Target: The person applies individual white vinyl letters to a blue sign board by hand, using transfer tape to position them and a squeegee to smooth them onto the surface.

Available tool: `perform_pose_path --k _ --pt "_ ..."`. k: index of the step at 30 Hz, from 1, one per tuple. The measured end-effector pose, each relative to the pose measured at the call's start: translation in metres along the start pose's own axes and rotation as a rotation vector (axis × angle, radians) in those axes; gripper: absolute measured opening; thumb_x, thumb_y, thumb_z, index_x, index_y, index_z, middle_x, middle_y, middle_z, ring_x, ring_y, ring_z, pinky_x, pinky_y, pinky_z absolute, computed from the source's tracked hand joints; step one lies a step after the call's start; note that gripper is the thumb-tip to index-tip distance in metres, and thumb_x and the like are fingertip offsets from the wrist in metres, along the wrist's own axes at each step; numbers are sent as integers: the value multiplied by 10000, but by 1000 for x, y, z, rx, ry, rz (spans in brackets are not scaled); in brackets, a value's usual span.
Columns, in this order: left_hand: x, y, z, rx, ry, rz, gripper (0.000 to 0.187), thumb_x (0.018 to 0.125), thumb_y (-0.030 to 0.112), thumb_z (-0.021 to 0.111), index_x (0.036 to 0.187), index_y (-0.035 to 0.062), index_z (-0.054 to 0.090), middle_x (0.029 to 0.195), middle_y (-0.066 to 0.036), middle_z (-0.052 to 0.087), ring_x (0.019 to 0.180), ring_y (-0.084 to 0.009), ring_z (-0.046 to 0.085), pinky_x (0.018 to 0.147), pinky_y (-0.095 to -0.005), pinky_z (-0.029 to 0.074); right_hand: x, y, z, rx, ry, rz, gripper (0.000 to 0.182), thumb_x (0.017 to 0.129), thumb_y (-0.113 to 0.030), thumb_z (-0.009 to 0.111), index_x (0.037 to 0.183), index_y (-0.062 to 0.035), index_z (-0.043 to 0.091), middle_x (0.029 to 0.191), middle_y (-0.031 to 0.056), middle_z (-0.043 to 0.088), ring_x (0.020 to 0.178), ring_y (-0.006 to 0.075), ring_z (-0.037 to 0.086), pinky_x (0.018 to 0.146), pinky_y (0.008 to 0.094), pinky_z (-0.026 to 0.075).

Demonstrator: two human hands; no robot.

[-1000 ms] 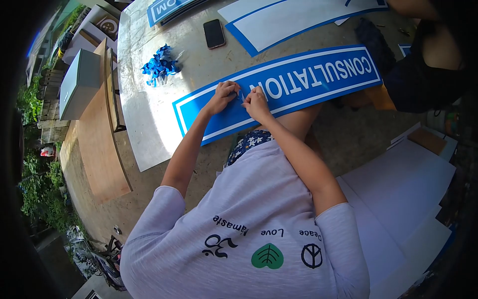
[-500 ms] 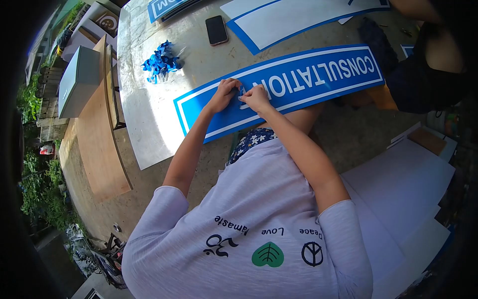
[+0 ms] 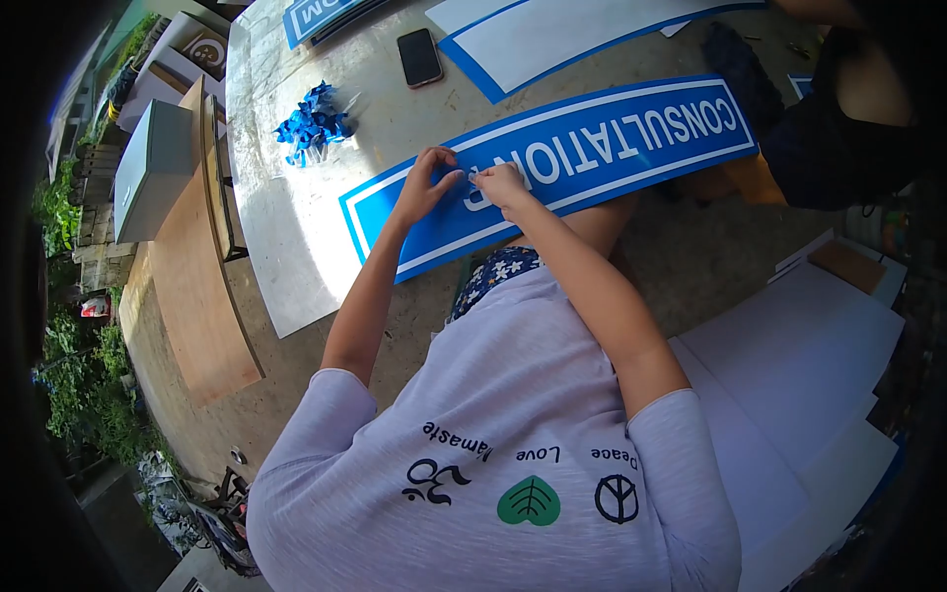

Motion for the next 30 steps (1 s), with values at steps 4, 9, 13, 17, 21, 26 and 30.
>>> perform_pose_path --k 4,9,13,17,21,26,30 --pt "-22 18 6 270 -13 128 294 724 157 804 934 40 636 1188 -118 544 1142 -276 534 961 -368 455 -3 1 2 123 -1 9 224 847 -182 719 851 42 723 777 84 677 689 140 595 628 303 474" --pt "-28 9 18 363 88 128 205 742 77 765 895 35 635 1161 -110 561 1119 -281 547 923 -381 478 -6 0 0 221 -3 -4 241 881 -221 701 860 19 711 698 26 613 634 112 533 583 288 441" --pt "-14 3 9 220 206 55 167 790 34 698 917 -9 597 1094 -132 578 1021 -305 569 857 -370 473 -14 -10 -7 396 -45 8 184 928 -217 638 990 -44 636 859 -17 571 777 76 490 720 231 403" --pt "-5 2 5 213 221 32 179 820 19 655 961 -41 563 1035 -150 572 892 -321 582 808 -365 468 -30 -25 -21 516 -62 2 167 943 -227 612 1060 -118 565 965 -48 537 867 62 455 839 198 332" --pt "-1 -9 -3 176 229 32 163 892 66 614 1012 -19 546 1019 -102 577 918 -218 564 837 -315 449 -23 -14 -19 509 -100 -100 157 941 -247 616 1048 -142 570 962 -43 546 869 66 469 839 214 336" --pt "-1 -45 -22 -145 249 -187 98 961 104 548 1016 23 552 987 -47 539 905 -132 565 788 -266 442 -28 -16 -25 527 -107 -71 143 948 -257 606 1031 -148 567 992 -27 579 924 72 503 853 231 349" --pt "-7 -51 -49 -716 495 -289 158 1025 217 460 1064 72 509 991 -44 545 945 -134 573 886 -292 464 -32 -16 -29 590 -87 -68 148 941 -256 619 980 -129 553 940 -21 574 883 78 515 810 221 366"
Point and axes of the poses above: each hand's wrist, its own x-axis towards the middle knuckle, its own z-axis out of the palm, y = z × x, the point moved 7 cm from there along x, towards the middle knuckle
